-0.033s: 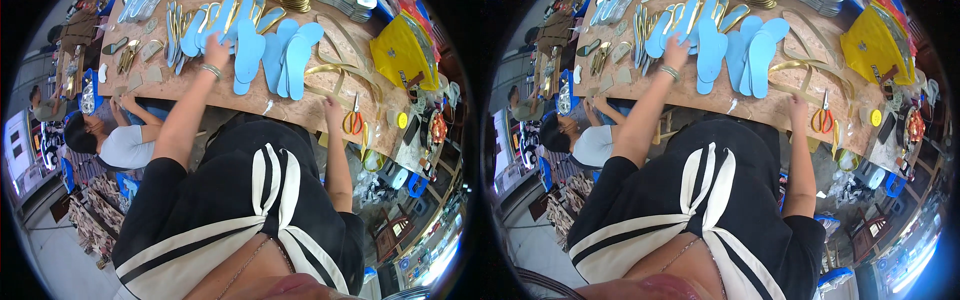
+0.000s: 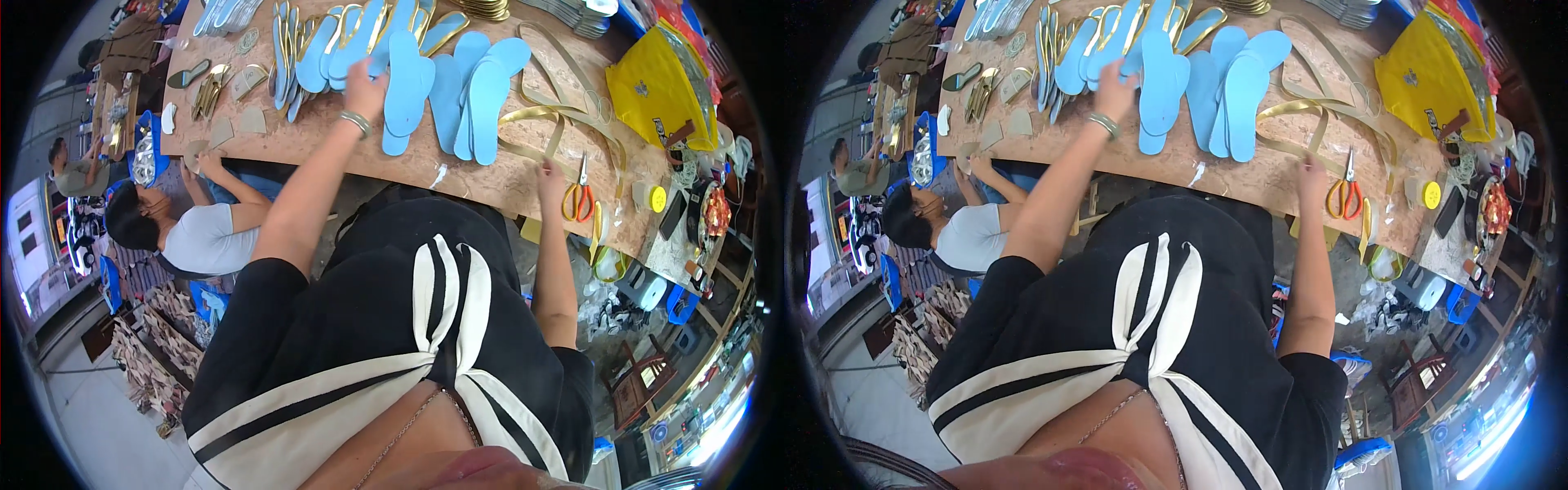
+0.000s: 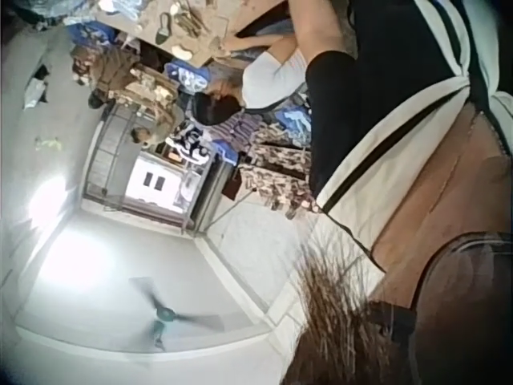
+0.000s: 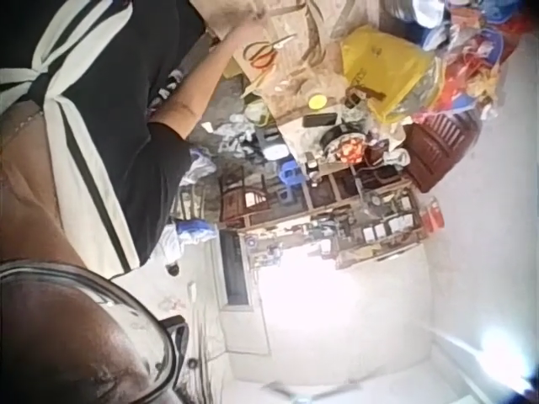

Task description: Assembling shoe components by hand, specifically applying gold trim to blue insoles and preparing footwear parts at a workshop table.

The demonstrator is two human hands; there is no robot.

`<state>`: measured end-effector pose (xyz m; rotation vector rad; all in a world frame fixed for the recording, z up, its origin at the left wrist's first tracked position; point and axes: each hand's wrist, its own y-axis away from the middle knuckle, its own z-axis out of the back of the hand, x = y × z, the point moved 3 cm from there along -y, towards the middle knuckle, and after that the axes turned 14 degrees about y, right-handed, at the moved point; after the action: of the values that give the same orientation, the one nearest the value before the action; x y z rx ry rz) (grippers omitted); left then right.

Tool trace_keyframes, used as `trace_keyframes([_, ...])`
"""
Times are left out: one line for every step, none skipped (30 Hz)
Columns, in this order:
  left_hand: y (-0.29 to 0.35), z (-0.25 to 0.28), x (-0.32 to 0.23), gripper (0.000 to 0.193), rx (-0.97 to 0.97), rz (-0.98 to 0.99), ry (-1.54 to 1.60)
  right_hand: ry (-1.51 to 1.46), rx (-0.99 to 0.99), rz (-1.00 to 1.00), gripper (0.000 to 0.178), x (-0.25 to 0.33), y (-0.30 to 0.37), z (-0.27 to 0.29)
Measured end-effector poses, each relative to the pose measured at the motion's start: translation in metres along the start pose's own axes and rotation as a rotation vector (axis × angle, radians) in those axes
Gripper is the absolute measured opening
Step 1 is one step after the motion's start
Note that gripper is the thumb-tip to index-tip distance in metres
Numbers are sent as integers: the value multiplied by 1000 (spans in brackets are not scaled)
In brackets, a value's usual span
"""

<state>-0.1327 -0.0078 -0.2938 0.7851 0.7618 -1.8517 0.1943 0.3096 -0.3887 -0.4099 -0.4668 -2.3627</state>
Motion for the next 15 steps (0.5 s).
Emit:
trace_keyframes([13,-13,-6,52,62,50,0,203,-91,71,37,-13,-6,6])
trace_keyframes([21,-22,-10,54,118,101,-1,405,-182,149,41,-20,-11,14])
trace_keyframes([22,-26,-11,54,109,110,-9,402,-175,162,41,-23,-17,21])
trace_keyframes([21,-27,-14,56,89,120,-37,482,-154,165,42,-25,-23,28])
trace_keyframes([20,-26,-15,58,70,130,-65,563,-134,165,42,-26,-28,33])
trace_keyframes([12,-27,-15,58,74,131,-65,564,-131,163,42,-32,-33,37])
trace_keyframes([-3,-27,-13,61,53,133,-78,597,-61,141,37,-37,-39,39])
trace_keyframes([-17,-28,-10,64,33,135,-90,632,10,118,32,-42,-43,41])
trace_keyframes([-29,-29,-9,64,38,142,-89,670,40,122,23,-43,-45,41])
trace_keyframes([-43,-32,-15,67,51,107,-138,656,44,109,23,-44,-43,41])
trace_keyframes([-54,-36,-19,70,65,72,-185,651,59,82,21,-45,-40,38])
trace_keyframes([-65,-38,-9,70,69,77,-178,667,72,68,19,-42,-41,39])
trace_keyframes([-78,-42,1,69,158,97,-97,679,73,54,19,-44,-41,40])
trace_keyframes([-83,-49,4,67,256,113,-13,628,62,104,17,-50,-39,40])
trace_keyframes([-86,-50,-3,67,282,109,3,576,53,149,18,-58,-32,41])
